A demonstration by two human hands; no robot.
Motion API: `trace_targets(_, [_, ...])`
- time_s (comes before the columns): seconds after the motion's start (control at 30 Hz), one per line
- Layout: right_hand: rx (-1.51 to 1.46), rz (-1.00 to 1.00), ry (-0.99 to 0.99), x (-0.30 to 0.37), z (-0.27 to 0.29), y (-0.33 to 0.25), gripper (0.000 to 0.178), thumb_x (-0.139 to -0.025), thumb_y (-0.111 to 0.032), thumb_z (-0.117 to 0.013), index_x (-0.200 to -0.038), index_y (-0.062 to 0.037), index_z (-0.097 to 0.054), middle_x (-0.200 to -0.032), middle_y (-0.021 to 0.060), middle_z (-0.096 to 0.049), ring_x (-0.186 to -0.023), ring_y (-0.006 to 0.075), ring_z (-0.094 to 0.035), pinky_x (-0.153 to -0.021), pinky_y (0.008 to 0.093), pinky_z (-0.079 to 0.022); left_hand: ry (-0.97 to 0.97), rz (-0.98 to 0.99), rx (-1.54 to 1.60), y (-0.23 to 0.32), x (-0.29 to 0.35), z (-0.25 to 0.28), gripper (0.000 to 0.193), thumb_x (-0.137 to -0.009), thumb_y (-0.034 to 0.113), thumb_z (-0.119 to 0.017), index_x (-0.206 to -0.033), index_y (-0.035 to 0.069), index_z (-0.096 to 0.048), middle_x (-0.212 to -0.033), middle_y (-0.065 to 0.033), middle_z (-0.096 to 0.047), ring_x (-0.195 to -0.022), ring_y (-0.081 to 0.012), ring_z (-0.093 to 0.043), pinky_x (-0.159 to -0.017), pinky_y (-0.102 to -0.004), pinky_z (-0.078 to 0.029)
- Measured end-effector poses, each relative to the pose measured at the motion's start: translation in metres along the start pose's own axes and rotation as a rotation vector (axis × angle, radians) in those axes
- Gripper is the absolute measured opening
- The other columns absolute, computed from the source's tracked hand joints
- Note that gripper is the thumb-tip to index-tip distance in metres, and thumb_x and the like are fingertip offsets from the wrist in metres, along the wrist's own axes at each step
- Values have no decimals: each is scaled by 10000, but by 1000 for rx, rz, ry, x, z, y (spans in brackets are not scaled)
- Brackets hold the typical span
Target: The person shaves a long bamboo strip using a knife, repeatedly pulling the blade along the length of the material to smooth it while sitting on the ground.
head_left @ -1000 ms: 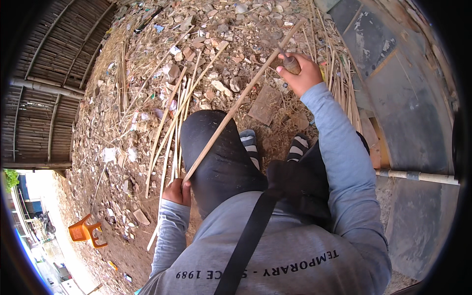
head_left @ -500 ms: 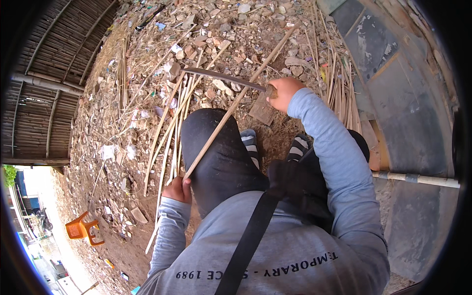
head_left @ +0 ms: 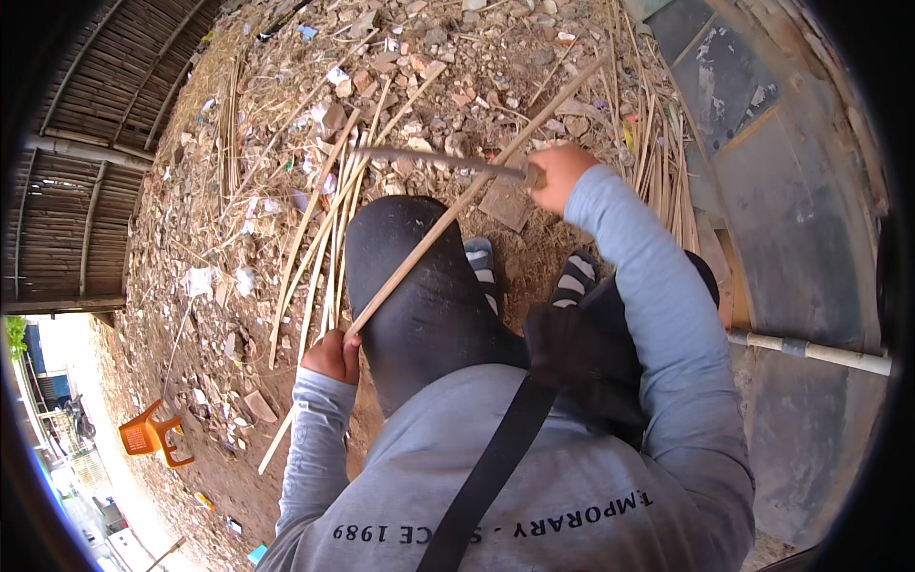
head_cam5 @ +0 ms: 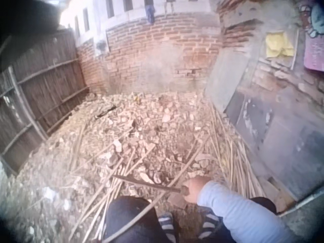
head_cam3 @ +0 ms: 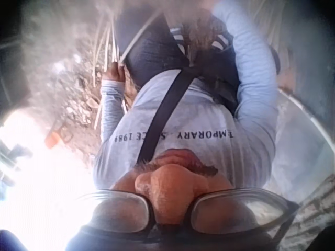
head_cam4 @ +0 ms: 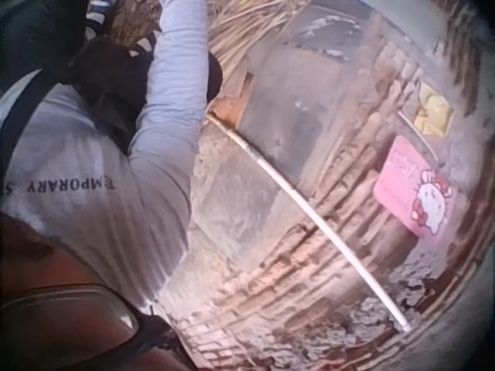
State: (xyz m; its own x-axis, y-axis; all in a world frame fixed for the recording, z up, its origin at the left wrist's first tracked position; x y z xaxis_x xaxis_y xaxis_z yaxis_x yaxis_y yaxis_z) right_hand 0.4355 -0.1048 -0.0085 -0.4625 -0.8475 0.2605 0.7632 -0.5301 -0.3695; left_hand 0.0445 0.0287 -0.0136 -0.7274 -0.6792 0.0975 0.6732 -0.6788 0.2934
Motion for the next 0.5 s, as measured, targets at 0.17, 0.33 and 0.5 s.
trace_targets(0.17, [-70,-148,111,-7,11,26,465,-714,-270,-717,-1132,-79,-648,-958,176,-682,-885,340,-657,-827,406,-518,-4,8,-11,-2,-2,2,345,-944,352,-531,-779,49,-523,-620,-229,-575,-585,-449,-573,-527,-516,-443])
trace_targets(0.33, [-68,-111,20,-17,-14,33,447,-706,-266,-710,-1096,-56,-654,-950,195,-680,-904,346,-656,-840,412,-514,1,3,45,-4,-2,-3,368,-957,367,-510,-782,45,-536,-604,-234,-563,-590,-454,-572,-533,-513,-445])
trace_targets(0.5, [-22,-164,92,-13,1,30,424,-703,-263,-697,-1075,-64,-660,-971,184,-680,-918,357,-648,-849,408,-514,-53,24,-43,-6,-5,7,391,-965,376,-489,-781,33,-530,-640,-244,-577,-627,-463,-580,-569,-520,-452])
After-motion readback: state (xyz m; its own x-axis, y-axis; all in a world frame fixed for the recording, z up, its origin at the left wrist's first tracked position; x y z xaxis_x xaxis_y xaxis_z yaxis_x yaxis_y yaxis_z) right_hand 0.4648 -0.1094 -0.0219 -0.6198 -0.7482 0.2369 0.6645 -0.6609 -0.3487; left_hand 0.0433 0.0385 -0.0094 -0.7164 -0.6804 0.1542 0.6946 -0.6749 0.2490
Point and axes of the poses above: each hand's wrist, its own x-axis away from the middle knuckle, its own z-axis out of the back of the hand, y = z × x, the point moved 8 cm from there along -x, towards the middle knuckle
